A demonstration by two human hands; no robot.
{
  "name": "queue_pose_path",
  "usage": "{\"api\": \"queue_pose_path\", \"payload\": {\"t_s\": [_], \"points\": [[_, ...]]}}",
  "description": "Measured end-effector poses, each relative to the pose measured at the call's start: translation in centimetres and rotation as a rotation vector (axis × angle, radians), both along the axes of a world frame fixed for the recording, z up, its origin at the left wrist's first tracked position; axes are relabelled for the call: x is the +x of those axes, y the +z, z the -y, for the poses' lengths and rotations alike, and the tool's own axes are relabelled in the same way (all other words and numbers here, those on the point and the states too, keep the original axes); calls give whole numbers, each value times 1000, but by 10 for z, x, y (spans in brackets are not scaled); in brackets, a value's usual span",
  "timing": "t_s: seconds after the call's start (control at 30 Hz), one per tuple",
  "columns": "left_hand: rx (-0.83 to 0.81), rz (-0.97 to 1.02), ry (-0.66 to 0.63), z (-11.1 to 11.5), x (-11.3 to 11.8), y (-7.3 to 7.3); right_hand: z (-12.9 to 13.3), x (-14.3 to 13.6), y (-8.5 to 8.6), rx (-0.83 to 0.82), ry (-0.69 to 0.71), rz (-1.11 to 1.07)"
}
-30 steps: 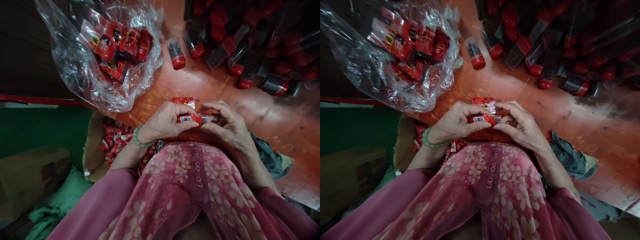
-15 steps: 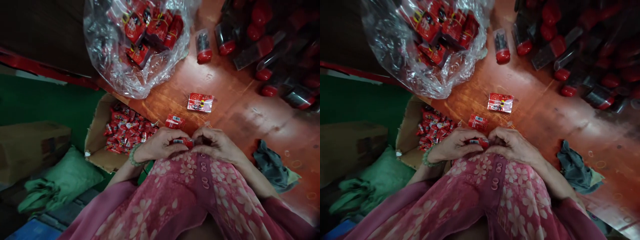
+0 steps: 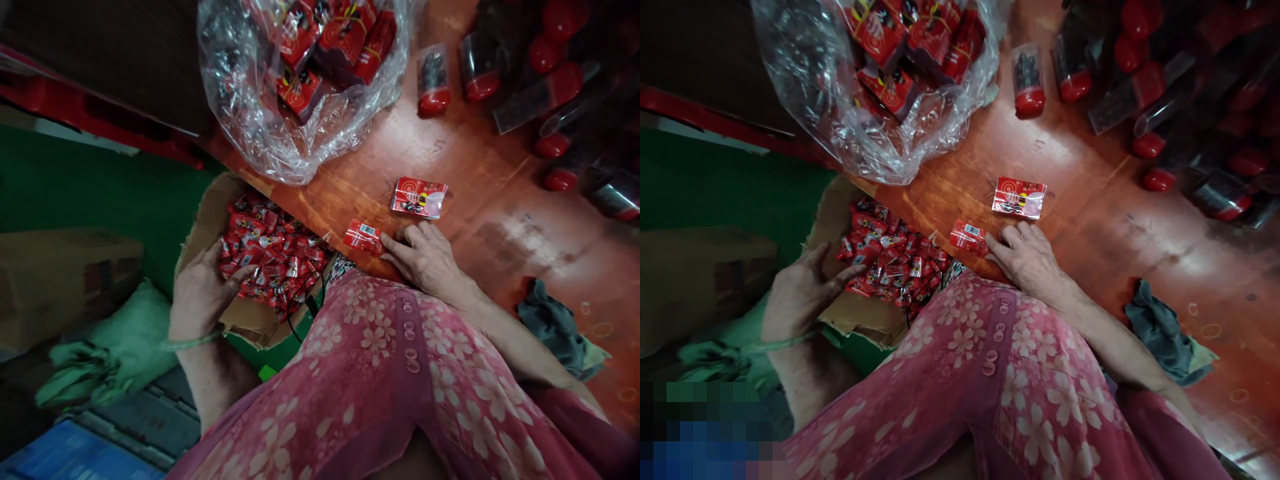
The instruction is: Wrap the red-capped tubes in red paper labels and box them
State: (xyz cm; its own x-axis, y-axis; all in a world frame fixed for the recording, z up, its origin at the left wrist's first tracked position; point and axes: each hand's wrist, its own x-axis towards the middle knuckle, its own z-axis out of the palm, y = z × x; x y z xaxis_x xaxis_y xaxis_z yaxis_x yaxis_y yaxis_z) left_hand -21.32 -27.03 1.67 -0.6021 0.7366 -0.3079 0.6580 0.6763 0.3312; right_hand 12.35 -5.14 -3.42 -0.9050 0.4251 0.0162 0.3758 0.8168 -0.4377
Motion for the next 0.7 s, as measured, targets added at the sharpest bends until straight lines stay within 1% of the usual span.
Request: {"api": "queue_pose_path", "payload": {"t_s": [0.03,0.07,0.1,0.17,0.23,0.3,0.33,0.4,0.47,0.5,0.53,0.6,0.67,0.7], "points": [[5,-53,-7,-6,7,-1,1,-1,-2,16,-2,-35],[44,-67,-25,-14,17,-2,1,-1,-3,28,-1,-71],[115,-33,-58,-24,29,-2,1,-2,-5,32,3,-103],[281,103,-156,-45,56,-1,1,-2,-8,9,13,-138],[373,167,-238,-64,80,-1,1,-3,-11,-33,15,-146],[410,182,-242,-77,98,-3,1,-3,-12,-74,-1,-152],[422,193,-208,-81,104,-4,1,-3,-12,-105,-20,-170],[425,284,-91,-84,112,-6,1,-4,-9,-222,-88,-246],[402,457,30,-85,115,-7,-1,-5,-3,-385,-173,-349],[400,535,67,-86,116,-7,-2,-6,1,-466,-213,-393],[413,585,82,-88,117,-7,-4,-7,4,-542,-248,-430],[480,601,70,-95,118,-5,-7,-10,12,-701,-303,-477],[529,622,40,-107,121,-4,-11,-11,18,-902,-348,-491],[518,664,29,-115,123,-3,-12,-11,20,-1008,-370,-483]]}}
